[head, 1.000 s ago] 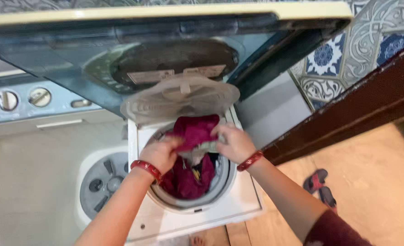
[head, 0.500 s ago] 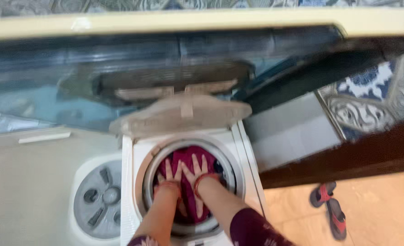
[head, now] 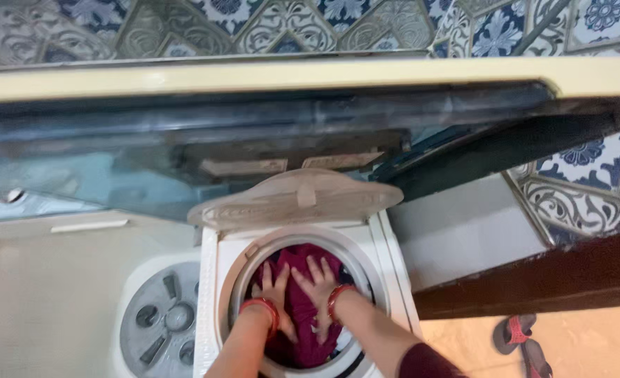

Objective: The person rinses clothes in a bucket of water and transfers them into the spinner of a washing machine.

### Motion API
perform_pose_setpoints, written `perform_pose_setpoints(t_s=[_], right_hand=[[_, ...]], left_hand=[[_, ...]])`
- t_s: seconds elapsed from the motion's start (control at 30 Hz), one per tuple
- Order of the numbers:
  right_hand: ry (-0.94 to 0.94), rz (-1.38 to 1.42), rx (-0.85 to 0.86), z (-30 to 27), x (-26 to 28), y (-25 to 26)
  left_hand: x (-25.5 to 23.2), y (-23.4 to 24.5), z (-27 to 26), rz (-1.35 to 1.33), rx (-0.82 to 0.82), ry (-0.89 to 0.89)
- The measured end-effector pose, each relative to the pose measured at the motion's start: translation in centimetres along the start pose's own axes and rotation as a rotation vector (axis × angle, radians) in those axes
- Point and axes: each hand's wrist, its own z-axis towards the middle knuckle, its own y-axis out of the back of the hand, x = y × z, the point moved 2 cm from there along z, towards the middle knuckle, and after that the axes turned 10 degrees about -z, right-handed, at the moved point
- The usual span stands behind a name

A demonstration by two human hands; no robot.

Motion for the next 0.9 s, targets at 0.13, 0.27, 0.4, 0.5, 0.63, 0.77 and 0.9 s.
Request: perform_pose_setpoints(t_s=[0.13,0.27,0.4,0.5,0.63,0.77,0.9], right_hand=[[-0.128,-0.175,-0.043,-1.0,-2.0,-4.3],[-0.263,-0.167,0.173,-3.8,-1.1,-1.6],[-0.108,0.047,-0.006,-7.2,-0.6,2.5],[0.013,0.115,-0.331,-8.2,2.1,5.5],[0.394,0.311,-0.896,-10.5,8.9,12.3],[0.299,0.125,-0.832,-13.3,14.9,18.3],[0.238,0.055,-0.886,-14.0,19.2,22.5]], left_hand=[[0.8,-1.6,-2.7,-0.044,-0.188,-0.14],[-2.0,-1.8,-5.5,0.037,-0.042,-0.052],[-1.5,1.7,-8.0,-0.095,-0.13,-0.121],[2.2,5.0,-9.2,-0.429,-0.576,-0.385],[7.6,9.1,-8.8,-0.47,-0.731,-0.331],[14.0,14.6,-9.5,-0.291,-0.809,-0.242],[16.5,20.9,-12.7,-0.443,-0.968,-0.396]])
